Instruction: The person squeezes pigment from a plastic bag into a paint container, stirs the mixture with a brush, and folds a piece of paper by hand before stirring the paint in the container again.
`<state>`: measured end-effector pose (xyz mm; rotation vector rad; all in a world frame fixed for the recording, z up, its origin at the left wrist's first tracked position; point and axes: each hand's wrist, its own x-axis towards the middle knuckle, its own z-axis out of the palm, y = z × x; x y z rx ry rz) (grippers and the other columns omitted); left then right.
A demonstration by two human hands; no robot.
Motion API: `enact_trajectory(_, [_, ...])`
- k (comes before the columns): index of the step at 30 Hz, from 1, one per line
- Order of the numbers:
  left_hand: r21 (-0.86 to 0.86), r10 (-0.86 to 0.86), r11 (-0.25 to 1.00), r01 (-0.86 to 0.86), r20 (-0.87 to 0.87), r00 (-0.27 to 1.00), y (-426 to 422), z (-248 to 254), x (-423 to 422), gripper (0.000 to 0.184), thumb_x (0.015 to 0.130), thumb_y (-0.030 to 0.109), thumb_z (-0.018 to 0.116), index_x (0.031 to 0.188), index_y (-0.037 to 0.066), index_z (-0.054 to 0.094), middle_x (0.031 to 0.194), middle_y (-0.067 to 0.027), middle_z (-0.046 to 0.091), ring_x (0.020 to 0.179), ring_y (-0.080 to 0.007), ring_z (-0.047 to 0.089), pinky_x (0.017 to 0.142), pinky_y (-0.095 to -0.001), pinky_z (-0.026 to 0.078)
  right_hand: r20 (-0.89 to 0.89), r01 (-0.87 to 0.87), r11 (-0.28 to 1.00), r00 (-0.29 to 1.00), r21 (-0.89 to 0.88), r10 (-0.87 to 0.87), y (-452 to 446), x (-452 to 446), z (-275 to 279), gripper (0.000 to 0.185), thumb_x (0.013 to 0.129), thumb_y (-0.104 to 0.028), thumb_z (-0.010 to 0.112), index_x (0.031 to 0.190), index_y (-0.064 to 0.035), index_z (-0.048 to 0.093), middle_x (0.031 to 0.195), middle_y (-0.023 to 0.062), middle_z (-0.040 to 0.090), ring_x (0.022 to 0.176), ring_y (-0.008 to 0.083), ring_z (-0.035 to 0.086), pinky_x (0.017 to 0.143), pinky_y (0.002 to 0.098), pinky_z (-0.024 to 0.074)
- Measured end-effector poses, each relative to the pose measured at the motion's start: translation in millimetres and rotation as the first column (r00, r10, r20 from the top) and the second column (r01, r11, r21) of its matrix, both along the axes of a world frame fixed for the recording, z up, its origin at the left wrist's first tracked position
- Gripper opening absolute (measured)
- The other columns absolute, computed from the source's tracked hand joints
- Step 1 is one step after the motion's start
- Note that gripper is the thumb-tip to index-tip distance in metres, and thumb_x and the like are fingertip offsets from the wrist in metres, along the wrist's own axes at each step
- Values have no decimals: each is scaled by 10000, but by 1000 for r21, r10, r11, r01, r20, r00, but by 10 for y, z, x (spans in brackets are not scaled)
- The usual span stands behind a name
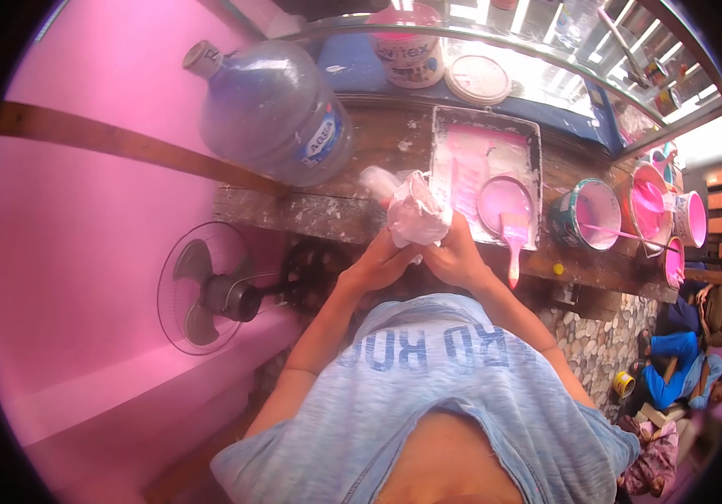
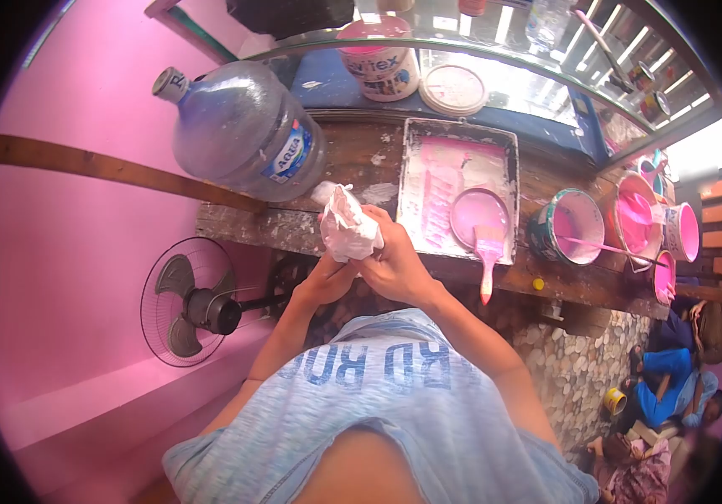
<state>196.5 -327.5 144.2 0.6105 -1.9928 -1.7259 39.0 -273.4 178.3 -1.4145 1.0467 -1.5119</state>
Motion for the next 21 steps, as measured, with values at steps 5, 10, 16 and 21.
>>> enact_trajectory(5, [-56, -138, 989, 137, -16, 990, 111, 216, -538, 263, 937, 112, 537, 1162, -22, 560, 1035, -126, 622, 861, -210, 608, 774, -349, 492, 44, 169, 986, 985, 4, -169, 255, -326, 12, 358, 765, 61, 534, 1083, -52, 654, 1100, 123, 648, 1155, 337, 515, 994, 401, 397])
enact_trajectory(10, [192, -208, 964, 185, 107, 972, 447, 359, -1067, 239, 934, 105, 511, 1122, -29, 571, 1010, -124, 615, 892, -204, 599, 787, -351, 483, 73, 155, 967, 982, 202, -172, 698, -862, 260, 536, 753, 73, 504, 1280, -25, 531, 1264, 134, 550, 1209, 291, 492, 1044, 371, 367])
enact_trajectory(16, [231, -313, 916, 328, -103, 944, 890, 314, -1776, 289, 934, 91, 479, 1190, -22, 553, 1096, -145, 612, 1043, -230, 583, 916, -365, 449, -188, 376, 920, 916, 105, -353, 1168, -1373, 502, 602, 751, 40, 549, 1346, -2, 469, 1394, 154, 476, 1194, 267, 532, 1012, 339, 396])
enact_trajectory(21, [475, -356, 793, 382, -147, 923, 1365, -52, -2247, 426, 931, 53, 517, 1336, -36, 419, 1320, -151, 490, 1256, -221, 453, 1047, -352, 362, -233, 477, 784, 879, 396, -417, 1616, -1768, 266, 353, 788, 10, 538, 1136, 23, 602, 1055, 184, 645, 977, 305, 621, 867, 359, 463])
